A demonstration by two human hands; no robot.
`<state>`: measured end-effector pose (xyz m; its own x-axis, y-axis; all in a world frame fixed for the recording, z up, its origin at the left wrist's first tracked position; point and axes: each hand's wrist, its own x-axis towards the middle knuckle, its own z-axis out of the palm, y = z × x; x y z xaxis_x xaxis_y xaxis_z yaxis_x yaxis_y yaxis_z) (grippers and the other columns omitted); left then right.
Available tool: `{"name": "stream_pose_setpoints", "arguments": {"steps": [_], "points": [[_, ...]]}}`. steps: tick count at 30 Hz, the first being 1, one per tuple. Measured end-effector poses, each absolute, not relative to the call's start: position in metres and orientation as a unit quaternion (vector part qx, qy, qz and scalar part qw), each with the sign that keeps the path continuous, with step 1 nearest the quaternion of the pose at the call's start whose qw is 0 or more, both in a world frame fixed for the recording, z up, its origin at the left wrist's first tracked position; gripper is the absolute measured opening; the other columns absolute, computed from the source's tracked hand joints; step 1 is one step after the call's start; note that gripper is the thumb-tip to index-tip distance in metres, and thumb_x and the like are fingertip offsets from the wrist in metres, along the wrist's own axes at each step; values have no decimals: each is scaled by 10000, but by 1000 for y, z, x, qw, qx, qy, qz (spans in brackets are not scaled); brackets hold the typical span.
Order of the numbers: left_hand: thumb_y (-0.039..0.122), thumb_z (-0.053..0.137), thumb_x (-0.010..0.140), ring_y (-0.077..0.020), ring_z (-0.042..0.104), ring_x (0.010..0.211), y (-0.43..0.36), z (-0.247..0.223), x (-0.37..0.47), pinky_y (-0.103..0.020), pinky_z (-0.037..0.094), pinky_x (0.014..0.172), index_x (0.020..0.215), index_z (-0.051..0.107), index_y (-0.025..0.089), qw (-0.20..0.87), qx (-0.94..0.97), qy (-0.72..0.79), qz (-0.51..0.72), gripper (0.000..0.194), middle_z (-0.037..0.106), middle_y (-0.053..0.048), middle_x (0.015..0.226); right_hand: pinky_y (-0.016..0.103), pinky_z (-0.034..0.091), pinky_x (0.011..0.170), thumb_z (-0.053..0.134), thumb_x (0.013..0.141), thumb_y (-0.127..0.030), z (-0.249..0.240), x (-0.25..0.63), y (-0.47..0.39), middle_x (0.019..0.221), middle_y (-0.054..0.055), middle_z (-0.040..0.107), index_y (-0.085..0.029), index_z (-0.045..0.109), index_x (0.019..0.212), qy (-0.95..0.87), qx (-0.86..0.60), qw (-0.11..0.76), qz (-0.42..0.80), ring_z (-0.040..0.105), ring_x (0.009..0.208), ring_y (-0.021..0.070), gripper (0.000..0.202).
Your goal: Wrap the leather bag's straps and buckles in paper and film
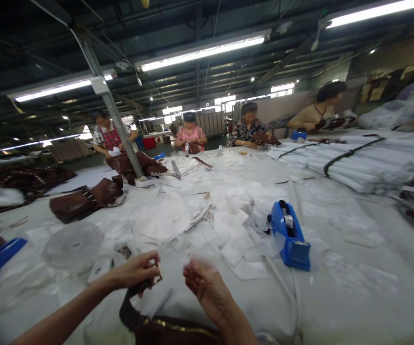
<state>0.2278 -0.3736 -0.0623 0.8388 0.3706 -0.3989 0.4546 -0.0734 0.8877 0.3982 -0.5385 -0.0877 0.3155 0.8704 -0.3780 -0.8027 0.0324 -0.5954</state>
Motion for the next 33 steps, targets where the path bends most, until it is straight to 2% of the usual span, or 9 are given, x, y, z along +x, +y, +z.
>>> {"name": "stream_pose_setpoints", "arguments": {"steps": [3,5,7,10,14,16,19,24,33], "points": [[521,594,785,-109,554,506,-372,-63,228,-191,440,459,881,538,153,633,724,269,-51,384,606,-6,627,146,351,443,877,549,-272,-91,400,-540,660,-12,633,-147,674,744,-47,-414,722,553,479,515,44,308],[522,597,789,-106,572,551,-370,-60,226,-206,474,530,865,559,137,652,710,257,-66,394,629,-32,682,154,294,420,884,532,-282,-94,401,-540,637,-27,608,-152,654,705,-28,-433,727,532,433,499,41,315],[532,589,796,-107,588,572,-370,-56,223,-216,489,564,855,552,141,652,710,257,-68,397,633,-35,718,173,332,469,883,528,-329,-97,401,-539,664,-28,612,-167,636,697,11,-448,727,520,471,556,66,340],[536,552,820,-102,585,531,-377,-52,221,-206,484,515,851,538,153,618,738,262,-69,385,617,-14,711,209,381,554,859,553,-395,-99,398,-537,693,-13,627,-169,618,667,37,-450,717,531,506,623,93,350],[480,514,855,-91,555,468,-396,-50,218,-185,448,438,888,533,162,604,754,251,-60,320,617,-7,719,237,414,642,849,551,-327,-98,393,-535,809,23,677,-158,674,744,28,-411,711,570,559,721,120,310],[445,518,856,-83,538,470,-406,-48,217,-182,445,439,866,536,158,604,757,246,-39,287,606,-3,720,249,424,669,857,523,-288,-99,390,-535,804,20,681,-160,685,748,34,-399,716,572,571,736,129,311],[419,535,840,-82,503,446,-419,-46,219,-174,409,411,823,536,152,598,758,262,-13,268,584,5,660,251,422,646,872,502,-297,-100,387,-534,698,-1,654,-159,673,691,31,-416,722,552,544,662,117,307],[391,610,773,-97,499,473,-430,-41,226,-169,372,418,735,555,134,579,758,301,4,266,548,13,570,249,423,640,883,491,-341,-102,380,-532,776,24,681,-156,694,763,-4,-462,721,517,562,698,133,379],[359,624,748,-96,475,503,-432,-43,225,-173,354,435,742,579,124,590,748,305,3,239,525,25,589,230,440,640,849,574,-394,-103,375,-532,755,31,681,-142,712,745,-59,-435,698,566,563,691,118,334]]}}
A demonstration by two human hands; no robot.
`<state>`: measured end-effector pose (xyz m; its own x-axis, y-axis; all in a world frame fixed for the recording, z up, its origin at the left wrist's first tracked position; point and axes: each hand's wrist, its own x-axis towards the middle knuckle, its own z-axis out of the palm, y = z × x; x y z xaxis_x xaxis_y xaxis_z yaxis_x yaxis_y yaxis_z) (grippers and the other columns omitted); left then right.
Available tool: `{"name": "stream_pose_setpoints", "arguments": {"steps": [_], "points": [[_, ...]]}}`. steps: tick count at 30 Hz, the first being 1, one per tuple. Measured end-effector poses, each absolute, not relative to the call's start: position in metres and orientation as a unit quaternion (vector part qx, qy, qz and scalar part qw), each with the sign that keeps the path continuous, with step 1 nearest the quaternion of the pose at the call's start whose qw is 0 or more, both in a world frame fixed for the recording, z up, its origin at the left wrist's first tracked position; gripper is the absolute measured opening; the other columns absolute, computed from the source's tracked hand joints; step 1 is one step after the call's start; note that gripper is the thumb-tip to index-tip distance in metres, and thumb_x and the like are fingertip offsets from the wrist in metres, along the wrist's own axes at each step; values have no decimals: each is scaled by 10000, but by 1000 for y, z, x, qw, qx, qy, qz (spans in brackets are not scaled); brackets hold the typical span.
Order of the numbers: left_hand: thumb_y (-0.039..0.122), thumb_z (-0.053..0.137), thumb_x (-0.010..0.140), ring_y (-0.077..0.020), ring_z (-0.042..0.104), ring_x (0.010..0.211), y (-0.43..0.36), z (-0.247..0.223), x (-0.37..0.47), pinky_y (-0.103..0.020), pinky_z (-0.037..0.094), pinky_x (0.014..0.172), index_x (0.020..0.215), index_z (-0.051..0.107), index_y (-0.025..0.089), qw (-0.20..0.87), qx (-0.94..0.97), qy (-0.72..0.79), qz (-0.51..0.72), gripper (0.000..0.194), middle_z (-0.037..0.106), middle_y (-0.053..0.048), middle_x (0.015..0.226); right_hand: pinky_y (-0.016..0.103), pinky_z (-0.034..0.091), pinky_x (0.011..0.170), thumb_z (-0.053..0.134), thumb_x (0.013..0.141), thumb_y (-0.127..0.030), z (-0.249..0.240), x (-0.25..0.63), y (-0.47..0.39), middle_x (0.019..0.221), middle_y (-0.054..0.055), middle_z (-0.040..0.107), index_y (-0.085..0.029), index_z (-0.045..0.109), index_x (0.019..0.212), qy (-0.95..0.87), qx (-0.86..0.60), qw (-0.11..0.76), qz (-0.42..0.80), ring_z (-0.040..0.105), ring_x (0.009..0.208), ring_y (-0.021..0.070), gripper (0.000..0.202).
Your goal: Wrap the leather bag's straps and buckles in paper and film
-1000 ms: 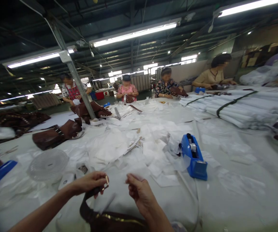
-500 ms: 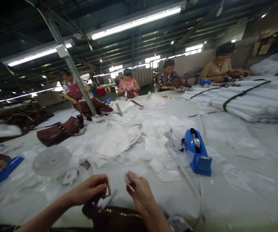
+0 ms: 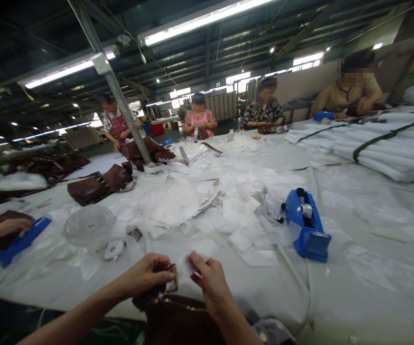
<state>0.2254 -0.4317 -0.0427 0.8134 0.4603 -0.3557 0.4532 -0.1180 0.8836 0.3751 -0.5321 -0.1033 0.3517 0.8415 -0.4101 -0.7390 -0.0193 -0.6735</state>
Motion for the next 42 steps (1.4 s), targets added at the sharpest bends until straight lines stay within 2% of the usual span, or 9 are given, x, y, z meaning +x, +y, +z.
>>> {"name": "stream_pose_setpoints", "arguments": {"steps": [7,17,20,24,28,32,35,38,42], "points": [[341,612,754,-88,459,515,-431,-48,224,-178,328,461,731,604,119,583,755,300,7,223,521,29,583,225,464,645,860,566,-383,-100,369,-530,749,22,682,-149,726,740,-73,-408,705,575,564,679,110,321],[382,618,760,-91,479,482,-429,-54,225,-184,355,445,694,545,135,590,747,306,34,266,533,22,564,235,480,647,832,608,-409,-95,364,-529,711,32,677,-142,728,757,-119,-391,695,592,579,650,122,323],[381,621,760,-98,503,449,-429,-58,224,-187,380,421,812,510,157,606,729,313,56,255,560,30,593,258,488,651,827,598,-448,-100,363,-528,695,42,674,-138,729,762,-142,-394,690,590,586,651,142,364],[354,615,776,-100,516,448,-429,-60,225,-190,413,415,1070,472,159,616,719,309,87,381,600,24,635,272,488,663,806,613,-482,-104,363,-527,707,51,678,-139,728,762,-169,-407,679,587,592,656,153,383],[352,604,801,-113,543,539,-430,-62,225,-234,489,491,1106,501,121,641,702,287,122,396,582,1,670,266,468,626,770,641,-528,-104,362,-525,698,59,681,-141,736,809,-197,-433,667,573,599,625,159,423],[321,620,803,-127,570,615,-430,-63,223,-262,516,543,1144,500,120,663,688,265,131,414,584,-19,757,314,480,677,733,678,-547,-103,364,-521,735,77,691,-132,742,849,-255,-425,662,563,605,645,182,449],[317,632,795,-138,590,639,-430,-63,223,-265,524,547,1102,515,127,671,676,264,151,379,598,-24,773,306,467,668,715,697,-547,-100,367,-519,715,67,686,-139,746,834,-300,-447,647,539,589,650,177,432],[340,655,777,-141,601,628,-428,-64,228,-269,532,549,945,548,125,668,670,268,183,293,620,-33,762,275,434,609,714,677,-574,-97,369,-517,652,50,666,-142,746,767,-320,-496,633,501,564,624,165,443],[402,666,761,-159,626,622,-425,-64,230,-315,557,601,853,550,138,647,663,296,232,303,636,-30,741,248,423,598,738,658,-559,-100,362,-512,675,31,662,-157,738,845,-287,-503,651,491,555,636,141,443]]}}
